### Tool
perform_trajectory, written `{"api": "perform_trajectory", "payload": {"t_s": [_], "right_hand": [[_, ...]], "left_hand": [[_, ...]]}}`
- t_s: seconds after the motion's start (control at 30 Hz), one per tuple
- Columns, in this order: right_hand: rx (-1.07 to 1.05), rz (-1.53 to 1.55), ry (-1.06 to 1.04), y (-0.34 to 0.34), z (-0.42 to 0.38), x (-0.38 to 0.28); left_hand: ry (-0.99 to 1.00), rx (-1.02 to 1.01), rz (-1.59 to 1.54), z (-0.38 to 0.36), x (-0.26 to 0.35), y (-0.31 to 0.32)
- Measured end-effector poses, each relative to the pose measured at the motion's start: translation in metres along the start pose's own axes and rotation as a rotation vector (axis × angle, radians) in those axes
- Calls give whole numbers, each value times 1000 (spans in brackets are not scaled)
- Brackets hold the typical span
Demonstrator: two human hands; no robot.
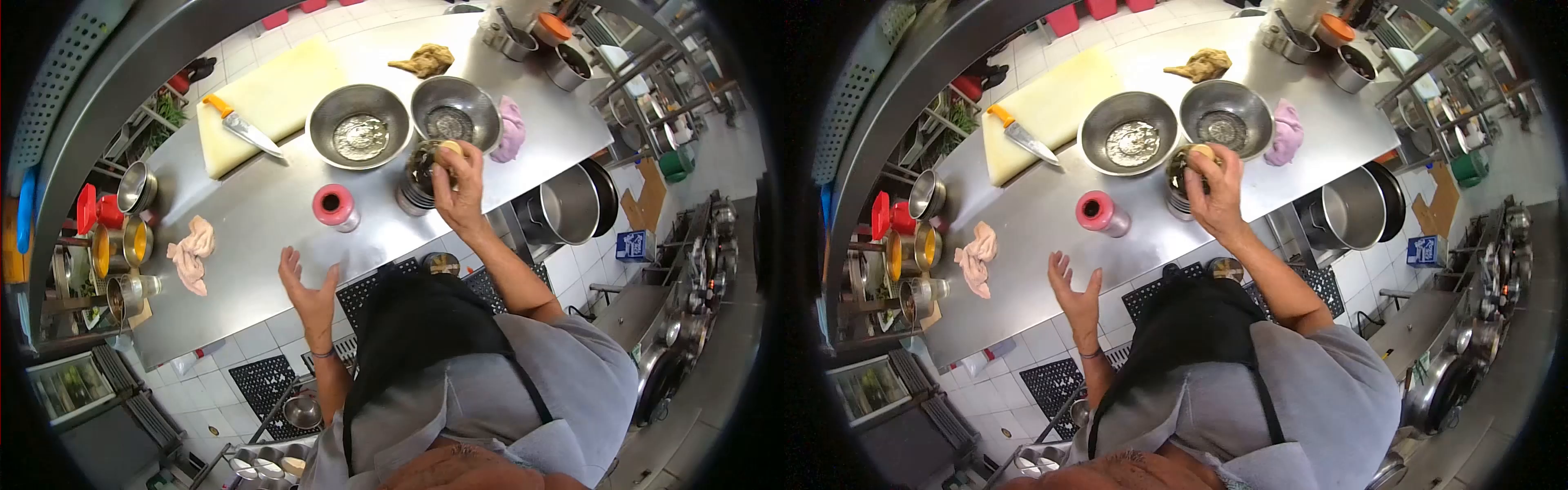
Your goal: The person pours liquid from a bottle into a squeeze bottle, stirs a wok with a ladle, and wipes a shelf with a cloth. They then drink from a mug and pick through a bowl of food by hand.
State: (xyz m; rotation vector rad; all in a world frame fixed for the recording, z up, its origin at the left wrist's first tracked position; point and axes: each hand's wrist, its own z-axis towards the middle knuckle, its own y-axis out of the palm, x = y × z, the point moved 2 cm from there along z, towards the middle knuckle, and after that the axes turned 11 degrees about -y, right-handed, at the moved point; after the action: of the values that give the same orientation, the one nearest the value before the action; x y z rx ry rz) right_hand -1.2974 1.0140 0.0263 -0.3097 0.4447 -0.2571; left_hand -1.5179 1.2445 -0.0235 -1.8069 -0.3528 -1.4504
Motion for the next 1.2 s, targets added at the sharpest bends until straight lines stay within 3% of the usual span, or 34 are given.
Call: {"api": "perform_trajectory", "payload": {"t_s": [0.1, 0.17, 0.23, 0.3, 0.4, 0.43, 0.57, 0.67, 0.7, 0.77, 0.87, 0.93, 1.13, 1.2], "right_hand": [[7, 153, -16, -24, -1, 6], [120, 237, 153, -39, -24, 36], [172, 121, 347, -61, -35, 61], [53, 31, 492, -75, -52, 91], [-95, 168, 573, -80, -75, 102], [-264, 142, 588, -80, -71, 94], [-345, 277, 261, -61, -34, 51], [-437, 456, 416, -40, -35, 57], [-468, 377, 348, -39, -27, 53], [-525, 337, 402, -43, -18, 42], [-546, 276, 328, -39, -21, 54], [-569, 381, 421, -27, -31, 90], [-612, 434, 626, -28, -17, 32], [-595, 519, 569, -33, -17, 20]], "left_hand": [[13, 69, -25, -15, 4, -9], [20, 156, -53, -29, 9, -14], [15, 222, -35, -47, 8, -23], [-19, 248, -32, -63, 0, -21], [-87, 258, 28, -94, -15, -15], [-80, 236, 50, -103, -15, -12], [-66, 171, 98, -142, -1, 2], [-13, 162, 136, -178, 0, 4], [7, 170, 146, -192, 2, 4], [35, 199, 170, -220, -7, 4], [-81, 266, 121, -272, -12, 8], [-134, 287, 130, -304, -19, 13], [-225, 293, 55, -364, -47, 17], [-182, 326, 70, -371, -55, 13]]}}
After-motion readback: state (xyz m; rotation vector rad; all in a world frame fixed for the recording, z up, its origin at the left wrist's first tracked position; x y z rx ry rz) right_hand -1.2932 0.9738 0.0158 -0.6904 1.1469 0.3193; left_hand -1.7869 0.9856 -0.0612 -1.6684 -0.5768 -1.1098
